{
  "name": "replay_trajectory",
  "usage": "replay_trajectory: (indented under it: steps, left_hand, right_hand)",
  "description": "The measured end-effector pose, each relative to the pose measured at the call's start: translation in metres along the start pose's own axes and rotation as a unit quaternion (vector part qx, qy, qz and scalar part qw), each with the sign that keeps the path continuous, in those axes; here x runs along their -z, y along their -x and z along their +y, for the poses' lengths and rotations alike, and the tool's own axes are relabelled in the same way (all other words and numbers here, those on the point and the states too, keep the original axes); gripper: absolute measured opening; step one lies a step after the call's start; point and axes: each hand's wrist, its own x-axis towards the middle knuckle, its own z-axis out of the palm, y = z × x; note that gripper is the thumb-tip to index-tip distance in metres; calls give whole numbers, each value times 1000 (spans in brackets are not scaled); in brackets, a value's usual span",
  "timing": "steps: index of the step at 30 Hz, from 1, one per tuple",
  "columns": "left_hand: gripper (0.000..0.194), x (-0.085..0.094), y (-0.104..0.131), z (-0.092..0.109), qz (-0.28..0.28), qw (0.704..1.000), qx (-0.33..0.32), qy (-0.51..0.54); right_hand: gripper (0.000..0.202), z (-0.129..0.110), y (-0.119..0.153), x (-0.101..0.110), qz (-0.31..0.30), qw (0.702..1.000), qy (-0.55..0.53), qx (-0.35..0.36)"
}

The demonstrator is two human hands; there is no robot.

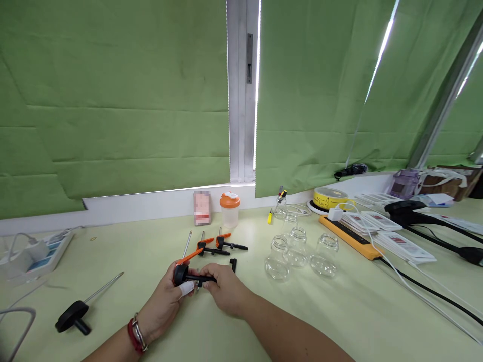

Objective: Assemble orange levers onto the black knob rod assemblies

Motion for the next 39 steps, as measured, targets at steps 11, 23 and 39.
replay_trajectory:
  steps: [11,23,39]
  left_hand:
    - [47,2,-1,-4,-6,998,-27,-48]
    - [43,-1,4,0,-1,994,-62,-91]
    - [44,-2,6,7,-23,993,-72,-89]
  right_hand:
    - [25,-1,0,2,-5,999,-30,29]
    - [27,3,0,2,-26,996,-81,39]
    - [31,-8,3,4,-17,997,-29,69]
